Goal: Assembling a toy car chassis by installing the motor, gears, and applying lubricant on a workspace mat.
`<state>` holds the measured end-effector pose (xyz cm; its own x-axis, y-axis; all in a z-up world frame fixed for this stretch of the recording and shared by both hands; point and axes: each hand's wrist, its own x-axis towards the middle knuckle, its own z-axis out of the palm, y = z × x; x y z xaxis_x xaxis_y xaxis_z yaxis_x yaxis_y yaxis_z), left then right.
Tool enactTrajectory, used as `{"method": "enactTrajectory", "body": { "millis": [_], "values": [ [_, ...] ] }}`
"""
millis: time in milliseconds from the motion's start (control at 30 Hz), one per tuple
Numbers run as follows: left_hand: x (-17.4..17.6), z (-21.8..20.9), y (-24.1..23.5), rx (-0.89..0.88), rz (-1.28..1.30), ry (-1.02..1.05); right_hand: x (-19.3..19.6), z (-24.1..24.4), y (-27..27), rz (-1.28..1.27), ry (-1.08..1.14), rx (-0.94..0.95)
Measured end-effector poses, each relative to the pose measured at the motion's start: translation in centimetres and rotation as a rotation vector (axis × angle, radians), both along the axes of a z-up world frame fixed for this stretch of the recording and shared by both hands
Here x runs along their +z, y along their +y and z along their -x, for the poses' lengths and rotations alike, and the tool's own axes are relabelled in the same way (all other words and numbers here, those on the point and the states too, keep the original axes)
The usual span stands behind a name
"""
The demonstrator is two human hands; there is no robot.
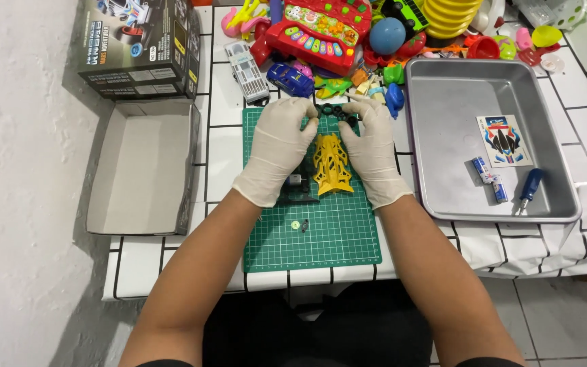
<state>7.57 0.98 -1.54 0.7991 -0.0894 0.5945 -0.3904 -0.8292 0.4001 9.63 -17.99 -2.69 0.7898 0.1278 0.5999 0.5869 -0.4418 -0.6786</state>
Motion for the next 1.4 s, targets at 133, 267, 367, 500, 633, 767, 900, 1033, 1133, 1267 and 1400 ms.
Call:
{"method": "enactTrajectory", "body": {
  "millis": [133,267,367,500,633,767,900,1033,1133,1267,1400],
  "values": [
    [2.2,3.8,0.6,-0.036,0.208,0.034,0.4,0.8,0.2,-0.080,-0.035,0.043],
    [1.8,5.2,1.1,-0.104,0.497,0.046,2.5,2.7,0.6,-0.110,-0.114,0.112],
    [1.1,5.3,0.8,-0.125,0.719,0.089,4.0,4.3,1.2,-0.082,-0.136,0.146],
    [-0.7,4.7,0.7,-0.148,0.957,0.157,4.0,5.2,1.7,-0.096,-0.100,0.172],
    [-0.9,4.6,0.0,-0.233,1.153,0.212,3.4,5.1,1.7,-0.082,-0.078,0.183],
    [-0.4,5.0,-0.3,-0.300,1.241,0.187,3.3,5.2,2.0,-0.111,-0.076,0.185],
    [-0.8,5.1,-0.6,-0.302,1.231,0.204,3.2,5.2,2.1,-0.086,-0.107,0.217],
    [-0.9,5.0,-0.8,-0.312,1.221,0.210,2.8,5.0,2.1,-0.076,-0.123,0.210],
    [-1.1,5.0,-0.8,-0.310,1.230,0.223,2.7,4.9,2.2,-0.067,-0.137,0.202],
    [-1.0,5.0,-0.9,-0.307,1.205,0.224,2.5,4.7,2.2,-0.050,-0.144,0.201],
    [-0.5,5.3,-1.1,-0.290,1.189,0.234,2.7,4.8,2.4,-0.042,-0.152,0.195]
  ]
}}
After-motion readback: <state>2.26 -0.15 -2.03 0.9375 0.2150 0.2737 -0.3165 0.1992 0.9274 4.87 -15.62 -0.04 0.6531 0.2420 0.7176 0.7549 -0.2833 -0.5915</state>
